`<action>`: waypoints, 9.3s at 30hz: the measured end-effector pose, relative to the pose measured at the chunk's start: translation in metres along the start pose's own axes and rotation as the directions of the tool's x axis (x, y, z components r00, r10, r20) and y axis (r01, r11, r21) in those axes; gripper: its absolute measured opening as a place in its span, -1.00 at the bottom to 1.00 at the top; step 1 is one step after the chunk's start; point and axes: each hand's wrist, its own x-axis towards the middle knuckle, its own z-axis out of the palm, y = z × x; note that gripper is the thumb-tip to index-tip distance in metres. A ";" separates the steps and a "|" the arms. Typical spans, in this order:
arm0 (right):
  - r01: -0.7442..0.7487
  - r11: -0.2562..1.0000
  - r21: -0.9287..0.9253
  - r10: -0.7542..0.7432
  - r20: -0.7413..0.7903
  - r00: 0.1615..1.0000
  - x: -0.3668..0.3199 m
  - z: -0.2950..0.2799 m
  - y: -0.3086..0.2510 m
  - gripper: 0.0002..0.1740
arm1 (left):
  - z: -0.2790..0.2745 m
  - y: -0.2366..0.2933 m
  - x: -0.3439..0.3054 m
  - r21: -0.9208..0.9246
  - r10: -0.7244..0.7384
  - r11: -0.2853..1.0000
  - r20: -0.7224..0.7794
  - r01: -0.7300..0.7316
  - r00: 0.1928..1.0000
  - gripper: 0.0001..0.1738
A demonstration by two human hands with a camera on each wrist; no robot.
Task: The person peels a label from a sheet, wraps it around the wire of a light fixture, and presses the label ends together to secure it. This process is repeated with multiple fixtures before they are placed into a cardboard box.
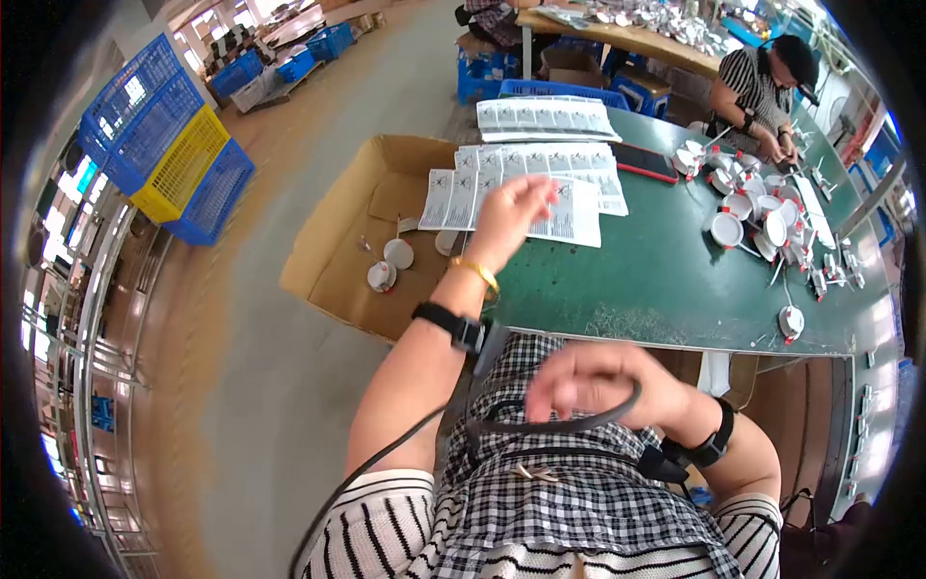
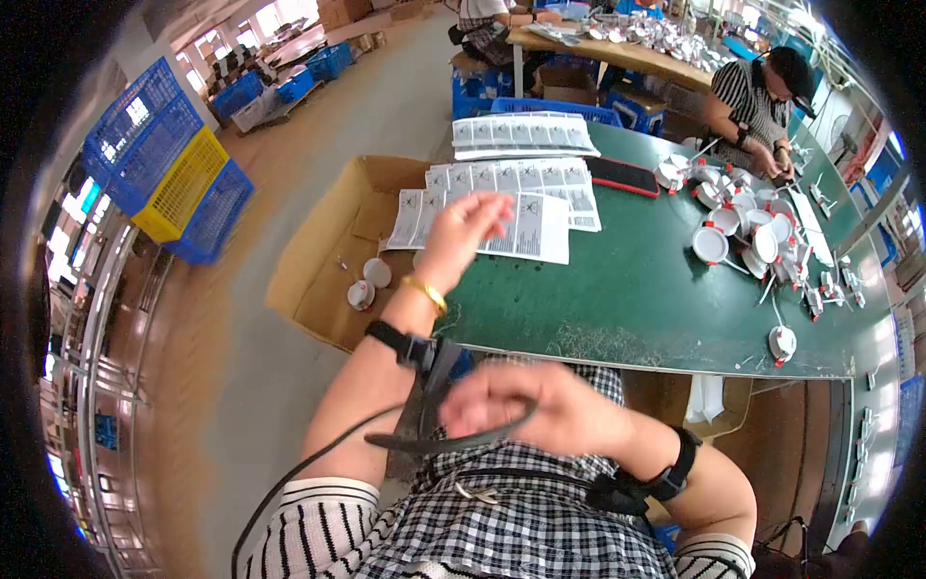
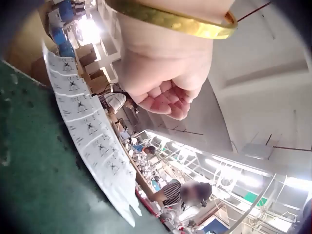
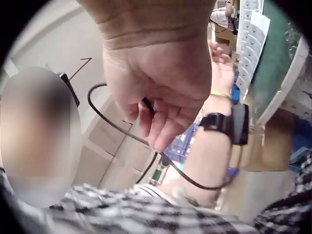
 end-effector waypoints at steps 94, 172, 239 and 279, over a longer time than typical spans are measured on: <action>0.421 0.907 -0.030 -0.200 -0.909 0.367 -0.087 -0.158 0.071 -0.05 | 0.094 -0.014 -0.058 -0.128 -0.408 0.825 0.541 0.551 0.736 -0.37; -0.222 0.872 -0.436 -0.144 -0.663 0.735 0.045 -0.235 0.090 -0.77 | 0.049 -0.016 0.071 0.750 0.353 0.493 0.291 -0.441 0.889 -0.84; 0.150 0.955 0.257 0.082 -0.713 0.697 -0.051 -0.119 0.078 -0.77 | 0.060 0.020 -0.049 -0.034 -0.392 0.906 0.306 0.422 0.867 -0.79; -0.236 0.899 -0.368 -0.141 -0.756 0.640 -0.031 -0.098 0.099 -0.80 | 0.083 0.004 -0.027 -0.032 -0.418 0.906 0.073 0.421 0.905 -0.82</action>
